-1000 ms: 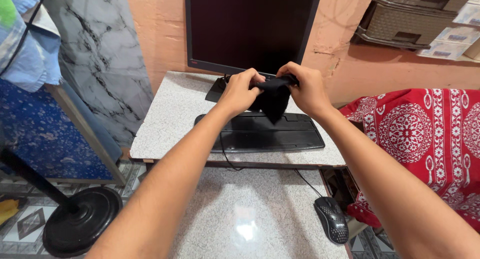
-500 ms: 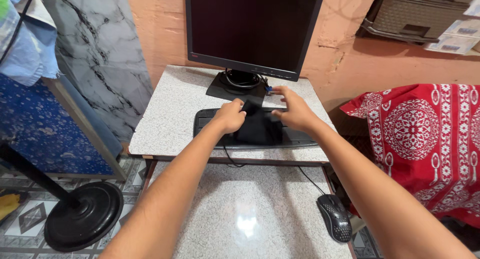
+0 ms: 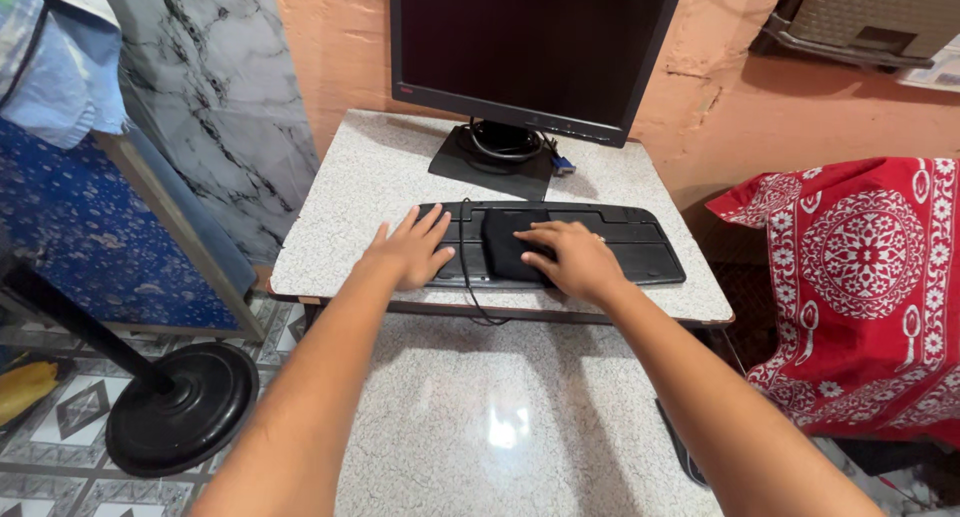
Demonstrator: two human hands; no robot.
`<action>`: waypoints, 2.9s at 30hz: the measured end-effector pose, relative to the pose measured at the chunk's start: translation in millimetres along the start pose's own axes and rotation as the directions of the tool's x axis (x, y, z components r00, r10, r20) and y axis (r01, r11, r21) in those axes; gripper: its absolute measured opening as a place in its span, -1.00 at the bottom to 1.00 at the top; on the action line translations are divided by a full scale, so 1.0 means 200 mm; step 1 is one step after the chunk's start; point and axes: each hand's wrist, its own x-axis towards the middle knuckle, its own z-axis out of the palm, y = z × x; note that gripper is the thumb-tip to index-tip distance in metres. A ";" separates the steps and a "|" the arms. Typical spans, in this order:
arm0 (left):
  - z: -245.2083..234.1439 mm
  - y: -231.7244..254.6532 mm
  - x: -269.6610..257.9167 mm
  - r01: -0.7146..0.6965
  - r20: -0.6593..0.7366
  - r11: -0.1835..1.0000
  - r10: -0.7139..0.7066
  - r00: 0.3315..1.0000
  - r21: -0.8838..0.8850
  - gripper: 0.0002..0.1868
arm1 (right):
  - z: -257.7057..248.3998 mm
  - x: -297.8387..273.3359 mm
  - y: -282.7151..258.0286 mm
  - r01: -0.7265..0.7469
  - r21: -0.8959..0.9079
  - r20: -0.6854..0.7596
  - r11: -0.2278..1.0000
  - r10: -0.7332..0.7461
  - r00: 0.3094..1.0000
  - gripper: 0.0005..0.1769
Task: The person wipes the underside of a black keyboard with a black cloth, then flips it over and wipes the top surface. They then wipe a black computer mouse with the same cloth. The task is performed on a desk in front of a monitor.
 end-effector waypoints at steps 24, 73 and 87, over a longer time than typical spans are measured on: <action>0.19 -0.03 -0.17 -0.061 -0.380 0.998 0.059 0.923 0.008 -0.41 | 0.27 -0.15 -0.39 0.164 0.077 -0.329 0.983 -0.131 0.935 -0.42; 0.25 -0.08 -0.08 0.021 -0.451 0.991 -0.078 0.889 -0.131 -0.39 | 0.04 0.10 -0.03 -0.056 -0.074 -0.005 0.996 0.056 0.998 -0.60; 0.22 -0.04 -0.12 0.083 -0.460 0.993 -0.110 0.881 -0.079 -0.39 | -0.06 -0.01 0.21 0.017 -0.276 -0.089 0.961 -0.043 0.995 -0.44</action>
